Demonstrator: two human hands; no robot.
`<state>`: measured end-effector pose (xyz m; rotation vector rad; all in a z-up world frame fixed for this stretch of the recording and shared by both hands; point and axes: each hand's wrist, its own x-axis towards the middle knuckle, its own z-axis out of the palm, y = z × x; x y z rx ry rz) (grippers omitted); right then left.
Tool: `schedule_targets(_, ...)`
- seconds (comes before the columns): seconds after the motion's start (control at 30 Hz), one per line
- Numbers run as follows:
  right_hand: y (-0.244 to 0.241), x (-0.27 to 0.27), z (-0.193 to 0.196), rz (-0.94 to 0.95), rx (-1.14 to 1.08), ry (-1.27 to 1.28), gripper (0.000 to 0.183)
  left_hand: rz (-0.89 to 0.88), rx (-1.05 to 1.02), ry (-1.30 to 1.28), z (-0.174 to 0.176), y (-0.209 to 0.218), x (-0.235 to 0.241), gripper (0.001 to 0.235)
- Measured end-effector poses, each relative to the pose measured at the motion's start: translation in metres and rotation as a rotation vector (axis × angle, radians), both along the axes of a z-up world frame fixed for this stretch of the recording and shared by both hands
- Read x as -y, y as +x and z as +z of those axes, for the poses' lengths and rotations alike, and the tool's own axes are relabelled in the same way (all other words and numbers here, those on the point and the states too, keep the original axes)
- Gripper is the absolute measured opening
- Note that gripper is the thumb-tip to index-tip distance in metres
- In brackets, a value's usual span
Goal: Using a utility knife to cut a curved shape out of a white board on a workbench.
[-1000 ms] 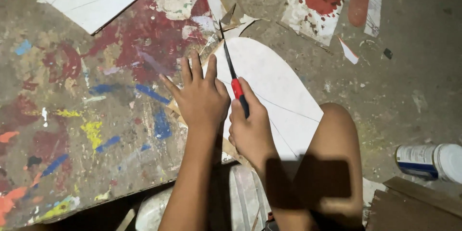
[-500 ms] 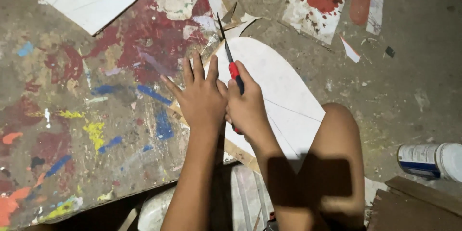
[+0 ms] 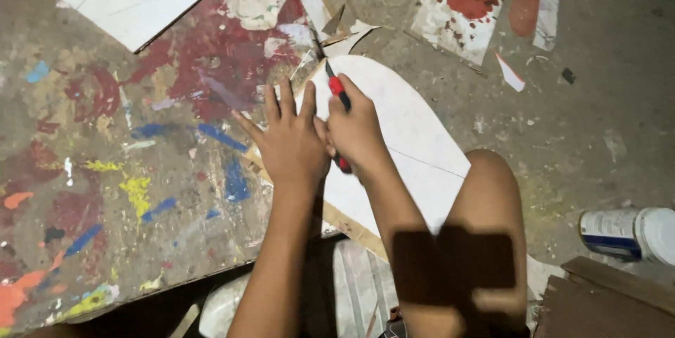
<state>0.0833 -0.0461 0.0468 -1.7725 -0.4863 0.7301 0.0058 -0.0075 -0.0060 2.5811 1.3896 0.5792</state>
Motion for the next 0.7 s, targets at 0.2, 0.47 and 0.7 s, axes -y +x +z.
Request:
schedule_targets(0.2,0.019,-0.018,0.015,-0.100,-0.229,0.031,0.052,0.020,0.013,-0.022,0.011,-0.001,0.002,0.055)
schedule_targets(0.47,0.052,-0.048,0.019,-0.147,0.052,0.098,0.046,-0.028,0.036,-0.096,0.021,-0.003,0.003,0.056)
schedule_targets(0.7,-0.016,0.083,0.092,-0.082,0.092,0.083,0.050,0.011,0.149,-0.109,0.029,-0.004,0.002,0.054)
